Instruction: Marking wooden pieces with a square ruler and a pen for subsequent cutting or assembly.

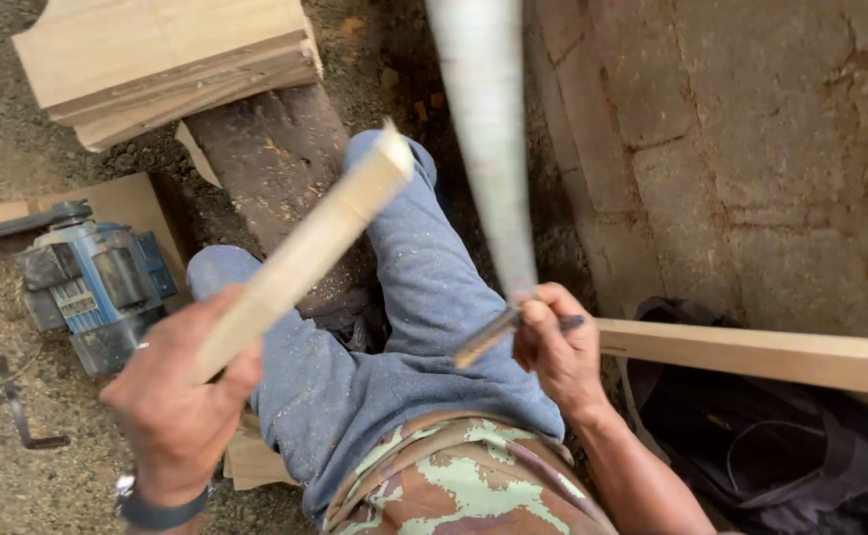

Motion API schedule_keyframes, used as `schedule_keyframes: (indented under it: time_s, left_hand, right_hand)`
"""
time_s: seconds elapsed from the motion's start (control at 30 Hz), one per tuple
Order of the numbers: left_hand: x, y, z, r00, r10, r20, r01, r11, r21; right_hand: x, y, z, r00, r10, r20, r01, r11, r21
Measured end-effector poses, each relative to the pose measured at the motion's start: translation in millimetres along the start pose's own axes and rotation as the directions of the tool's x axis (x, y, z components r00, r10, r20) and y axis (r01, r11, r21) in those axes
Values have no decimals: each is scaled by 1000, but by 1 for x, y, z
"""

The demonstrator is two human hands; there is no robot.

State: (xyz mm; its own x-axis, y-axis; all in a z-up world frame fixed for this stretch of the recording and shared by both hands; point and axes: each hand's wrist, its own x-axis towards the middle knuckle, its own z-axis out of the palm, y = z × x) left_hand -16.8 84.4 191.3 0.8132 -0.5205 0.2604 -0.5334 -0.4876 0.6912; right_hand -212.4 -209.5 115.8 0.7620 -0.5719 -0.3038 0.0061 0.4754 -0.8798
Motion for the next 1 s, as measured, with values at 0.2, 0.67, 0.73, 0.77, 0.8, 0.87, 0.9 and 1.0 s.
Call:
schedule_keyframes:
  time_s: [0.2,0.67,0.73,0.77,0.8,0.87,0.9,1.0]
  left_hand:
    - [-11,-30,45,940,159,302,-265,897,353]
    - [60,5,86,873,139,467,-358,833,422]
    - [67,7,94,853,148,500,-380,833,402]
    - [70,8,98,834,160,528,-400,834,379]
    - [72,4,97,830,160,534,-403,835,375]
    - [77,-4,97,822,236,518,-436,846,306]
    - [78,-6,97,819,236,523,-438,846,303]
    - [80,-11,95,807,242,539,-462,827,321]
  right_hand:
    - [13,33,39,971,226,74,-183,909,-375]
    - [71,51,75,968,184,171,-142,962,-234]
    - [75,63,76,971,186,150,-149,962,-228]
    - [76,69,76,974,184,129,-153,963,-223]
    - [77,68,79,975,188,122,-158,962,-222]
    - [80,65,85,962,261,85,-247,958,-148]
    - [78,69,84,962,263,80,-249,957,-145]
    - [73,73,87,968,243,57,-236,966,-105]
